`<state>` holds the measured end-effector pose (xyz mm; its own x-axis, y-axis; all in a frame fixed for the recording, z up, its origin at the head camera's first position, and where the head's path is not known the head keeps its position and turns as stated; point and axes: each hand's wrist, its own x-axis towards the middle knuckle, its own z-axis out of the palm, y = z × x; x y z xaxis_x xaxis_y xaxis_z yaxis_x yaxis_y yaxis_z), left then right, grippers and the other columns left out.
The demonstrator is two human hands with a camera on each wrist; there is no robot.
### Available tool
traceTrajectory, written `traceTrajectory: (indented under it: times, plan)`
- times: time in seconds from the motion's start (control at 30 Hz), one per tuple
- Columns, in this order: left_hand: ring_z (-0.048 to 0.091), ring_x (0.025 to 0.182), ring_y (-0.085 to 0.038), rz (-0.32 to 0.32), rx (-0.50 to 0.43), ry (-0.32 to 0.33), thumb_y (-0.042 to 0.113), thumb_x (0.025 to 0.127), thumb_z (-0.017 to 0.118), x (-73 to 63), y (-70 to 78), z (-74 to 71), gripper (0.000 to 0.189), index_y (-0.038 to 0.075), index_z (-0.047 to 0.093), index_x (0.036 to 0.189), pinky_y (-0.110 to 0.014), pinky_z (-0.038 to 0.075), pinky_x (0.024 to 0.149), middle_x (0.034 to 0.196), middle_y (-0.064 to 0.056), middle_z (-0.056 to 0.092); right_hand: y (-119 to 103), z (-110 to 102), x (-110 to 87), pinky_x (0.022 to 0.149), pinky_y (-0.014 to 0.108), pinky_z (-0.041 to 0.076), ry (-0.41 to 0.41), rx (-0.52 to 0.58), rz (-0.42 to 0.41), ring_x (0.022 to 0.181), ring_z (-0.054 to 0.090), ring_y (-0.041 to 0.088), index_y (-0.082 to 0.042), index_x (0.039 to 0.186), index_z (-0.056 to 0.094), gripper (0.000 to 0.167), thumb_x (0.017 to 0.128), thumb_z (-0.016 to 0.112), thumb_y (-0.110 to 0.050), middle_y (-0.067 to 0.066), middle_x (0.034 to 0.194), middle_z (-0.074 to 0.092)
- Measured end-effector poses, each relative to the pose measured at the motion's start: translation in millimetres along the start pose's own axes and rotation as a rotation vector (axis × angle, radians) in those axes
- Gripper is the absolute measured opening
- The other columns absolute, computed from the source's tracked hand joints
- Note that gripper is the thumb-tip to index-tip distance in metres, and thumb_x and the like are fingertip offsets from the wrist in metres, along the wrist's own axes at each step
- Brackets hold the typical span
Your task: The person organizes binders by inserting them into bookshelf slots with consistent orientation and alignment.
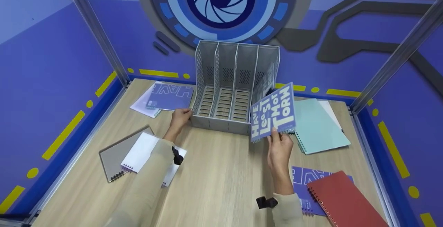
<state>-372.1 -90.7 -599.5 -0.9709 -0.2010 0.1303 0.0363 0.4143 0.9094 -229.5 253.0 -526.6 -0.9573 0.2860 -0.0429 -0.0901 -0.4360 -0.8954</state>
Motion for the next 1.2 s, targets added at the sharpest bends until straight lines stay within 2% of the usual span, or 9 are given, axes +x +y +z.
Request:
traceTrajectory:
  times: [0.1, 0.3, 0.53, 0.77, 0.9, 1.2]
  plan:
    - [0.026, 0.049, -0.007, 0.011, -0.002, 0.004, 0.006, 0.091, 0.063, -0.6, 0.2, -0.1, 0.048, 0.019, 0.037, 0.053, -0.024, 0.021, 0.049, 0.051, 0.011, 0.031, 2.1, 2.1, 7.3, 0.112, 0.031, 0.038, -0.002, -0.044, -0.004, 0.146, 0.039, 0.028, 0.005, 0.152, 0.032, 0.047, 0.109, 0.042, -0.010, 0.017, 0.151, 0.041]
    - [0.027, 0.051, -0.007, 0.013, -0.019, 0.003, 0.006, 0.091, 0.063, 0.2, 0.8, 0.0, 0.047, 0.020, 0.038, 0.053, -0.024, 0.022, 0.051, 0.052, 0.011, 0.031, 1.5, 6.1, 21.1, 0.114, 0.032, 0.036, 0.002, -0.071, -0.012, 0.146, 0.038, 0.027, 0.004, 0.154, 0.031, 0.047, 0.109, 0.039, -0.010, 0.019, 0.154, 0.038]
    - [0.028, 0.049, -0.007, -0.014, -0.031, 0.001, 0.006, 0.092, 0.064, -0.7, 0.3, -1.5, 0.046, 0.019, 0.043, 0.053, -0.024, 0.022, 0.050, 0.051, 0.010, 0.032, 1.3, 12.7, 37.2, 0.113, 0.030, 0.038, 0.030, -0.080, -0.035, 0.145, 0.040, 0.026, 0.004, 0.153, 0.033, 0.046, 0.109, 0.038, -0.006, 0.019, 0.154, 0.038]
    - [0.028, 0.050, -0.007, 0.002, -0.028, -0.005, 0.006, 0.091, 0.063, -1.8, 0.8, -1.6, 0.046, 0.019, 0.040, 0.053, -0.024, 0.022, 0.050, 0.051, 0.011, 0.032, -9.4, 24.8, 49.5, 0.112, 0.032, 0.039, 0.055, -0.063, -0.059, 0.144, 0.043, 0.027, 0.004, 0.151, 0.038, 0.043, 0.109, 0.038, -0.005, 0.022, 0.154, 0.041]
    - [0.028, 0.049, -0.007, 0.000, -0.009, 0.003, 0.005, 0.090, 0.062, -2.3, 1.3, -1.1, 0.046, 0.019, 0.039, 0.053, -0.024, 0.022, 0.050, 0.051, 0.010, 0.032, -13.7, 32.3, 57.7, 0.112, 0.034, 0.039, 0.065, -0.116, -0.098, 0.142, 0.044, 0.030, 0.006, 0.150, 0.039, 0.042, 0.109, 0.038, -0.004, 0.025, 0.152, 0.043]
    - [0.027, 0.049, -0.007, 0.003, -0.007, 0.005, 0.004, 0.089, 0.062, -1.1, 1.8, -0.4, 0.048, 0.020, 0.034, 0.053, -0.024, 0.021, 0.050, 0.051, 0.010, 0.031, 11.5, 40.1, 91.6, 0.112, 0.030, 0.038, 0.081, -0.197, -0.130, 0.143, 0.043, 0.027, 0.001, 0.153, 0.038, 0.044, 0.109, 0.039, -0.009, 0.021, 0.154, 0.043]
